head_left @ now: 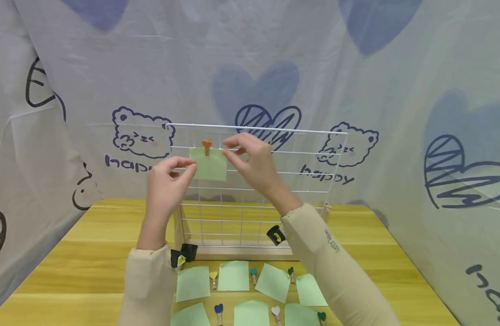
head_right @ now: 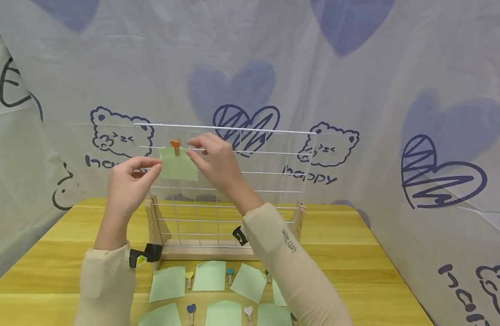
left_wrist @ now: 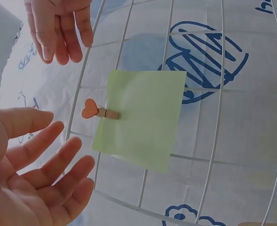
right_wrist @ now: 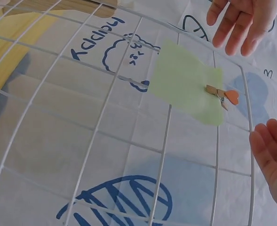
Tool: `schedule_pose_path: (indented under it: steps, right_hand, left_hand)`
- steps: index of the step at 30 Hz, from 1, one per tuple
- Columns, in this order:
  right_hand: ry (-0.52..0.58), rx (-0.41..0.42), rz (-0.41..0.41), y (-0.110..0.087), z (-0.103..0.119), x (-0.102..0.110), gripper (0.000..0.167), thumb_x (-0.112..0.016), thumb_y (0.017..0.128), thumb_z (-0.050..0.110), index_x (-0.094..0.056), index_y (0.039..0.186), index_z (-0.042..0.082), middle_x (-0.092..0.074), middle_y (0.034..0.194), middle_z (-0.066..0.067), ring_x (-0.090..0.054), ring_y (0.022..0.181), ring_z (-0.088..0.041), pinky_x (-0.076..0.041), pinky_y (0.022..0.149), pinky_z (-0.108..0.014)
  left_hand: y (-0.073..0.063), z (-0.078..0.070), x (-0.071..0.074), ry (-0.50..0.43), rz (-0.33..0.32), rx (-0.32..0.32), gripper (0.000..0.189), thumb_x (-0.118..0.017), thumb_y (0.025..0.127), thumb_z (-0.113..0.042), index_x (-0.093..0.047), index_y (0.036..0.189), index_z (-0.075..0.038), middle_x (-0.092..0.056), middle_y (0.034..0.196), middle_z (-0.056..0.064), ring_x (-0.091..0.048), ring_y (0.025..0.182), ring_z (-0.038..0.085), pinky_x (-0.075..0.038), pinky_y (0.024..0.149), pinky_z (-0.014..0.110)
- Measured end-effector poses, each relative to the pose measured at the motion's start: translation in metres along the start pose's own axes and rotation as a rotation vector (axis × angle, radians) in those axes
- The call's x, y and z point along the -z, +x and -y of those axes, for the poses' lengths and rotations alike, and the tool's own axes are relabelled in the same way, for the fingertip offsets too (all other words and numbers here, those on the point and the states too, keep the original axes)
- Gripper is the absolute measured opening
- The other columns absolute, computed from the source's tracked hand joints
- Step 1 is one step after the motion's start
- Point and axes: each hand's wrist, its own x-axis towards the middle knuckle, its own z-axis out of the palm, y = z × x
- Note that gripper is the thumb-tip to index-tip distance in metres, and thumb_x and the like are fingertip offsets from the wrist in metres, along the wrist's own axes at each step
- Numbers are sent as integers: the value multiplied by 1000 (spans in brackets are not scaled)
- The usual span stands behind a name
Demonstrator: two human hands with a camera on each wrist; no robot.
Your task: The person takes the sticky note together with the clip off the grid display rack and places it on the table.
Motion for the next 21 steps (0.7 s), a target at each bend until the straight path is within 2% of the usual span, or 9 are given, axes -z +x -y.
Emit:
schedule_pose_path:
  steps: [5,10,14,21]
  right_hand:
    - [-5,23,17,7,0,-4,13,-62,76,-10,-63,89,-8,-64,89,-17,-60,83,-22,-47,67,-15]
    - [-8,39,10,13,0,-6,16,-62,77,-10,-63,93,-9,-63,94,-18,-59,88,-23,-47,70,-15]
    - [-12,48,17,18,0,-8,16,-61,78,-8,-62,95,-9,-62,98,-18,-59,91,-23,-46,72,-15]
    - [-28,80,39,26,3,-12,16,-60,80,-8,-62,96,-9,-61,99,-18,-58,92,-24,-45,74,-15]
  left_hand:
    - [3,0,0,-10,-77,-14,18,-59,84,-8,-63,97,3,-59,103,14,-51,95,25,-44,78,36]
    - [7,-2,-1,-3,-130,7,18,-59,82,-5,-63,97,4,-52,117,15,-46,102,28,-42,79,40]
    - [9,-1,-2,0,-144,26,18,-60,82,-6,-62,98,3,-47,124,15,-43,108,29,-41,82,40]
    - [12,3,-4,-19,-147,20,21,-60,82,-4,-61,101,4,-47,123,17,-42,111,28,-42,83,40]
